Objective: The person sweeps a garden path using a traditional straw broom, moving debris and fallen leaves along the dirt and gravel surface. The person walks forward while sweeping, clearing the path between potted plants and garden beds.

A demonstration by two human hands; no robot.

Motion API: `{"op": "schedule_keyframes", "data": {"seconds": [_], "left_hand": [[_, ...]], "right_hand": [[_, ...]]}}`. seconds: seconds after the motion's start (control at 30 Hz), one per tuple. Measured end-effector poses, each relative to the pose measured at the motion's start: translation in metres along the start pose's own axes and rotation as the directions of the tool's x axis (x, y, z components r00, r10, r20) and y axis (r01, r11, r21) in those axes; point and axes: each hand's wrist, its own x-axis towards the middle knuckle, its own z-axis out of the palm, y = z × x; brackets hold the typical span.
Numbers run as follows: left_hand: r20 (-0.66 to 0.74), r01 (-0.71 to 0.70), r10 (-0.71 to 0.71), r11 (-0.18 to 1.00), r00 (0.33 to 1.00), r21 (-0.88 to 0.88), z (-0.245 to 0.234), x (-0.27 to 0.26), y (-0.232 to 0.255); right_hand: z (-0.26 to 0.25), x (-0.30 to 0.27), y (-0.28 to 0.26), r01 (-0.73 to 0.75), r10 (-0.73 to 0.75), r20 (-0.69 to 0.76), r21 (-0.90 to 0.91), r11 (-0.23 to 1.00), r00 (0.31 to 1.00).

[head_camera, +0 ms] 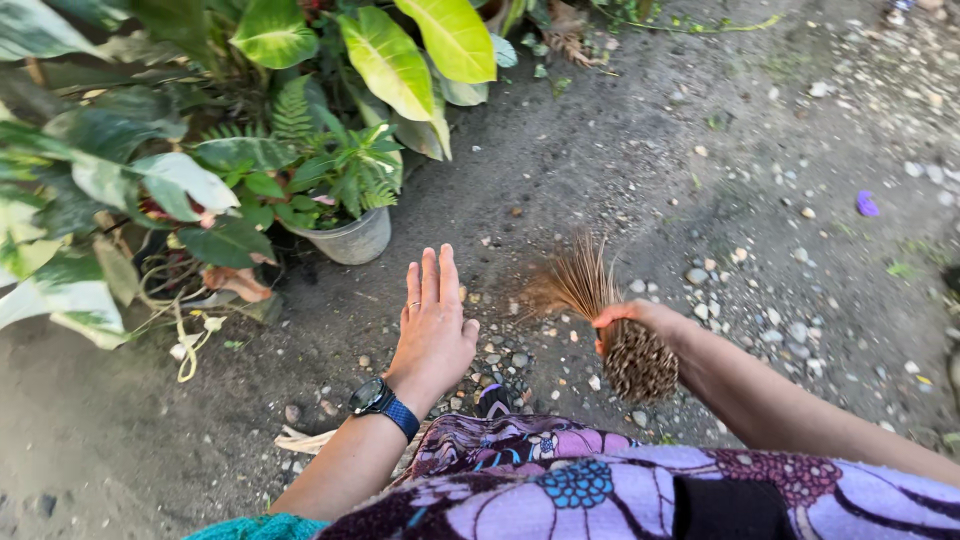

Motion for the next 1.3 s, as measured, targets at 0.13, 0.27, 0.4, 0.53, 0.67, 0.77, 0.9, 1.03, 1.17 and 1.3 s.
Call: {"op": "schedule_keyframes", "data": {"seconds": [0.13, 0.27, 0.4, 0.53, 0.67, 0.77, 0.9, 1.03, 1.17, 1.3], "left_hand": [[0.056, -0.082, 0.082, 0.997, 0.995, -0.002, 0.006, 0.008, 0.015], [0.089, -0.186, 0.186, 0.983, 0.979, -0.009, 0.011, 0.019, 0.036], [0.132, -0.256, 0.255, 0.967, 0.958, -0.012, 0.012, 0.025, 0.057], [0.191, -0.262, 0.257, 0.965, 0.947, 0.002, 0.016, 0.018, 0.077], [0.221, -0.306, 0.3, 0.952, 0.928, -0.01, 0.025, 0.009, 0.093], [0.236, -0.363, 0.357, 0.932, 0.904, -0.019, 0.035, 0.003, 0.107], [0.251, -0.448, 0.448, 0.892, 0.858, -0.058, 0.048, -0.002, 0.13], [0.309, -0.49, 0.476, 0.871, 0.823, -0.038, 0.06, -0.006, 0.158], [0.288, -0.6, 0.595, 0.796, 0.75, -0.082, 0.068, -0.014, 0.177], [0.368, -0.624, 0.603, 0.778, 0.708, -0.075, 0.074, -0.023, 0.193]], "right_hand": [[0.01, -0.024, 0.022, -0.05, 0.029, 0.082, 0.264, 0.963, 0.996], [0.01, -0.08, 0.043, -0.088, 0.029, 0.147, 0.417, 0.905, 0.989], [-0.011, -0.118, 0.05, -0.283, 0.094, 0.293, 0.713, 0.642, 0.952], [-0.038, -0.12, 0.073, -0.162, 0.062, 0.16, 0.749, 0.643, 0.985], [-0.033, -0.105, 0.111, -0.028, 0.031, 0.002, 0.509, 0.86, 1.0], [-0.033, -0.119, 0.13, -0.037, 0.03, 0.022, 0.547, 0.836, 0.999], [-0.049, -0.157, 0.146, -0.02, -0.023, 0.05, 0.711, 0.703, 0.998], [-0.073, -0.164, 0.163, -0.083, -0.058, 0.129, 0.863, 0.499, 0.99], [-0.06, -0.133, 0.193, 0.11, -0.091, -0.071, 0.818, 0.565, 0.993], [-0.05, -0.14, 0.229, 0.302, -0.172, -0.249, 0.805, 0.511, 0.953]]}}
